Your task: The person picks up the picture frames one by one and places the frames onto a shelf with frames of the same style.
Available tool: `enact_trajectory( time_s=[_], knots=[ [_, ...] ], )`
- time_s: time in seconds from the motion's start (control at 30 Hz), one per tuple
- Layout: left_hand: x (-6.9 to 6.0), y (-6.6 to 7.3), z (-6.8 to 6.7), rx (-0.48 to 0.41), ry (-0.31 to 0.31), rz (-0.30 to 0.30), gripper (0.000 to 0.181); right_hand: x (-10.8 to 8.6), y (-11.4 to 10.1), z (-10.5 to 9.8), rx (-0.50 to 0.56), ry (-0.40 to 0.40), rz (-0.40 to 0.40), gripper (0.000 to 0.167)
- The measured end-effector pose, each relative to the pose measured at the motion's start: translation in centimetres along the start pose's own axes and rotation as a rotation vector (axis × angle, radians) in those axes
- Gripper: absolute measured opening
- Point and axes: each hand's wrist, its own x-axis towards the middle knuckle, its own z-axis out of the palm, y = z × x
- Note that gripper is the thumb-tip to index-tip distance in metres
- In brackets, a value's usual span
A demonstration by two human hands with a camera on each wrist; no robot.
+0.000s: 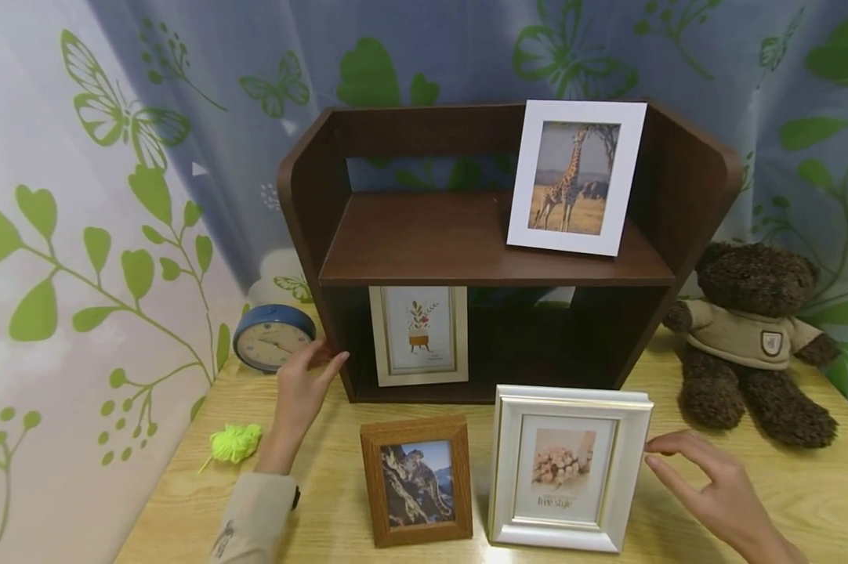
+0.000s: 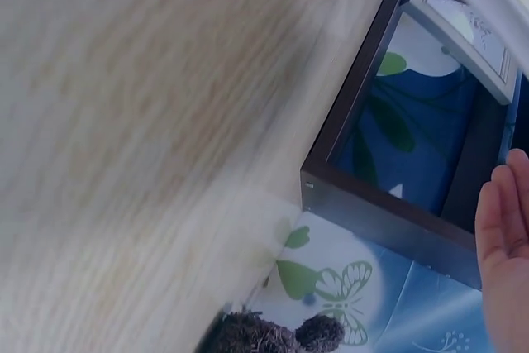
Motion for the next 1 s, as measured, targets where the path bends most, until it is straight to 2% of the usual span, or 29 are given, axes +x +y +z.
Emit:
enact_trajectory(
  time_s=[0.23,0.5,0.67,1.0],
  knots=[
    [0.3,0.5,-0.1,-0.006,-0.013,-0.027,0.025,-0.6,-0.8,0.4,0.009,-0.051,0.101,0.040],
    [0.4,0.7,-0.2,-0.037,-0.045,-0.033,0.023,-1.5,-1.3,1.2,0.150,-0.135,0.239,0.041],
    [0.3,0.4,-0.1,-0.039,-0.030,-0.015,0.022,-1.7,-1.5,1.5,0.220,-0.163,0.244,0.043],
    [0.2,0.4,-0.1,-0.057,-0.025,-0.013,0.023,-2.5,-1.2,2.3,0.326,-0.139,0.256,0.047]
  ],
)
